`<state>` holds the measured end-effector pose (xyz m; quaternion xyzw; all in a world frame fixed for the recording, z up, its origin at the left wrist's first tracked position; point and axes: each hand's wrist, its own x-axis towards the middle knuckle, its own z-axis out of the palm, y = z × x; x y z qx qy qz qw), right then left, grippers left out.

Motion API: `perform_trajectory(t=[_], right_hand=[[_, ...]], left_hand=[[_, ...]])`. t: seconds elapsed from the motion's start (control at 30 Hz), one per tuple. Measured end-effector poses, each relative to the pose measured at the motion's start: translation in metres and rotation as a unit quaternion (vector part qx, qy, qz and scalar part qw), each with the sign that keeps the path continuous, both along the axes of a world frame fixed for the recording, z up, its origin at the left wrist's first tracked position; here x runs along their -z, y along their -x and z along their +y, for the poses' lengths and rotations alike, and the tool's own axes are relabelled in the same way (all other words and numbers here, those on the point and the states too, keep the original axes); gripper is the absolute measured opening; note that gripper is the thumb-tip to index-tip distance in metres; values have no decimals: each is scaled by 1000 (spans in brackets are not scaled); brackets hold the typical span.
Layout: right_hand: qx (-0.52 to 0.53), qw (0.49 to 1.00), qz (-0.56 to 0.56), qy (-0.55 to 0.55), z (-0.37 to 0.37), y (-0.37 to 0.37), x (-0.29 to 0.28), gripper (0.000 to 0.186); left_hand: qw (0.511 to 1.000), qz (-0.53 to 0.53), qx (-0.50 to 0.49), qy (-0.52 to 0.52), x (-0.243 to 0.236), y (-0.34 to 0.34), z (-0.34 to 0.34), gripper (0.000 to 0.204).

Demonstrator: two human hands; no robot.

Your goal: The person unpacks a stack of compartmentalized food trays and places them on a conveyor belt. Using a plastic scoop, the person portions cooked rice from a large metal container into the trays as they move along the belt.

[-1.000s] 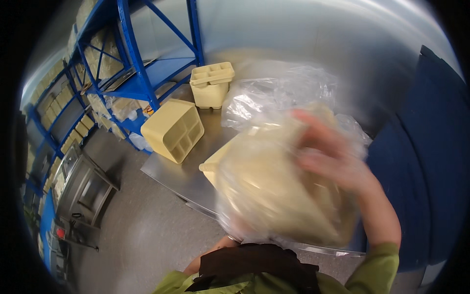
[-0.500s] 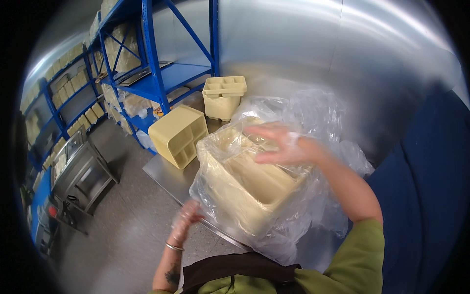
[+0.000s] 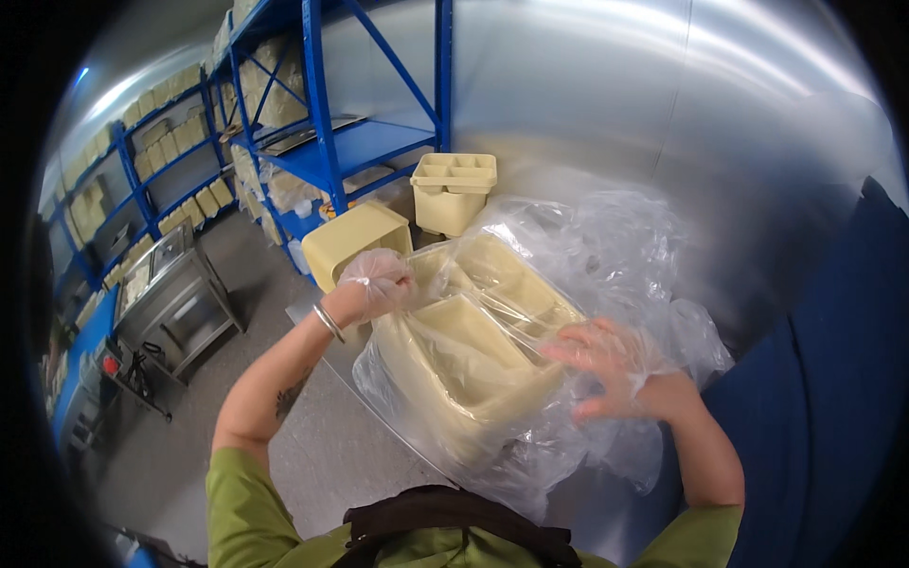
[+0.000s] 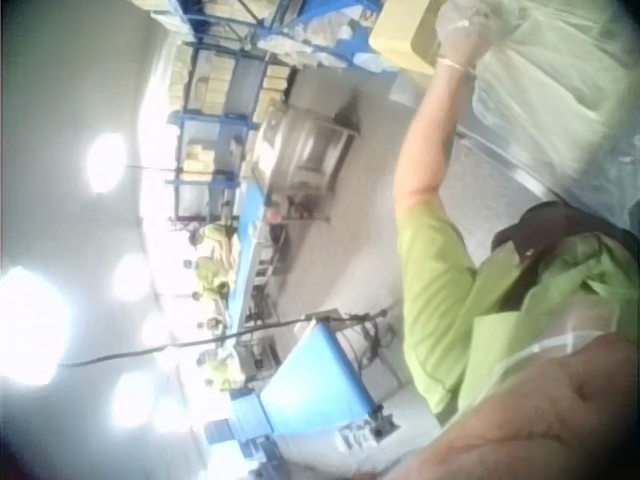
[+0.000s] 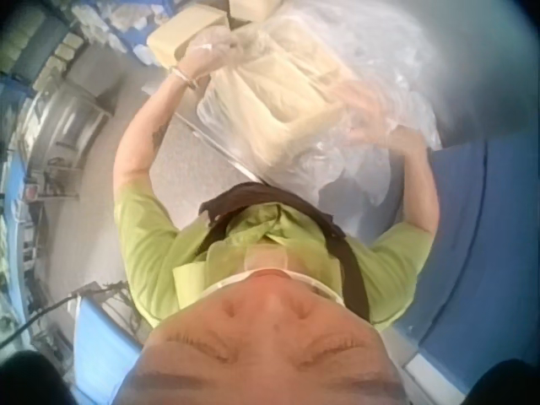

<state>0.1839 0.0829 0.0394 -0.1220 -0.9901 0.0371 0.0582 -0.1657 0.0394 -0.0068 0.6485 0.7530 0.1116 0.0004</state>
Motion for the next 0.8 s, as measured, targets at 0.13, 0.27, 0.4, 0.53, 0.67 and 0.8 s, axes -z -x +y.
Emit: perform_trajectory(t=[0.13, 0.27, 0.4, 0.53, 0.67, 0.8], right_hand=[[-42, 990, 108, -83, 12, -7, 30, 41], [21, 971, 233, -58, 40, -16, 46, 23], [215, 874, 430, 66, 65, -18, 16, 20], [101, 684, 708, 148, 84, -6, -51, 27], [-68, 831, 523, 178, 41, 52, -44, 46], [-13, 869, 143, 474, 104, 10, -14, 50]], left_hand=[[976, -78, 102, -178, 4, 13, 2, 16], [983, -169, 63, -27, -29, -24, -18, 13], [992, -1, 122, 12, -20, -8, 0, 19], [895, -397, 92, -183, -97, -47, -7, 24], [791, -268, 422, -352, -146, -123, -19, 30], [770, -169, 425, -445, -163, -145, -37, 30]])
